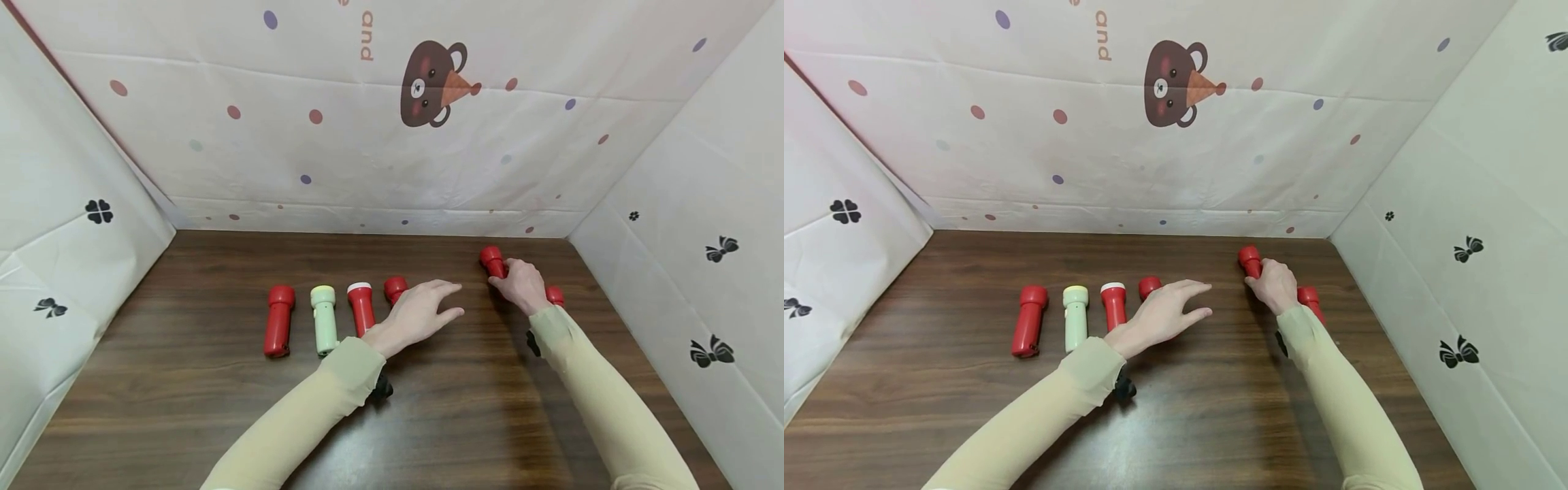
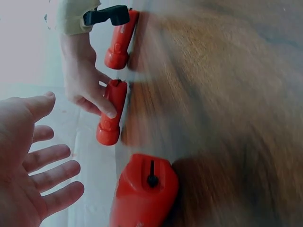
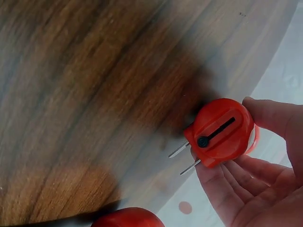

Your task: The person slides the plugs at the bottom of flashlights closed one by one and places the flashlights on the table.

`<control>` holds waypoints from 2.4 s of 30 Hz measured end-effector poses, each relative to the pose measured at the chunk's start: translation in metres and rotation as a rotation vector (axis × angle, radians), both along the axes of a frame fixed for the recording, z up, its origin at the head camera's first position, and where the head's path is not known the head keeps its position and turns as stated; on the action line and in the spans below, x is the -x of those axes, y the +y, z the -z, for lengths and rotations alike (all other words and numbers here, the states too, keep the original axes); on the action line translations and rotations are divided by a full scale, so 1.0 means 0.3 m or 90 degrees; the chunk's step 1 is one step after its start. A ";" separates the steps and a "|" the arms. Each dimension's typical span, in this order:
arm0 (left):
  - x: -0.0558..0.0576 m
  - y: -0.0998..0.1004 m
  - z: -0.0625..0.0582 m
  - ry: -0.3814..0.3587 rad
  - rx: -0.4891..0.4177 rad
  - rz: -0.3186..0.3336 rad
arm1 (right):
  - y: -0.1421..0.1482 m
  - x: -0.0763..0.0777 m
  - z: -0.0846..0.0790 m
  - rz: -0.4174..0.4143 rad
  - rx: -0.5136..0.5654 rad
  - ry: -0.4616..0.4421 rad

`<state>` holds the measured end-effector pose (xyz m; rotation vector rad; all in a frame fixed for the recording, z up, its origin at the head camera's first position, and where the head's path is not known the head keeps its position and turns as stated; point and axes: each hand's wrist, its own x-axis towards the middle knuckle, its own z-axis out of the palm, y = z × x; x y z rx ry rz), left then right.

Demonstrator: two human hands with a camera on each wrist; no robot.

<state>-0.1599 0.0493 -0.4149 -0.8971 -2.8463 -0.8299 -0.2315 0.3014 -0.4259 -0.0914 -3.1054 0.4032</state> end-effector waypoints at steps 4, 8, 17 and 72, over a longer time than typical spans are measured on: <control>-0.007 0.013 0.001 -0.002 -0.010 0.001 | -0.004 -0.010 -0.011 0.010 0.019 -0.019; -0.011 0.022 0.000 -0.008 -0.018 -0.002 | -0.007 -0.022 -0.026 0.015 0.054 -0.029; -0.020 0.029 0.000 -0.010 -0.038 -0.019 | -0.017 -0.074 -0.071 0.009 0.152 0.003; -0.190 -0.034 -0.040 0.368 -0.273 0.033 | -0.239 -0.433 -0.279 -0.034 0.972 -0.173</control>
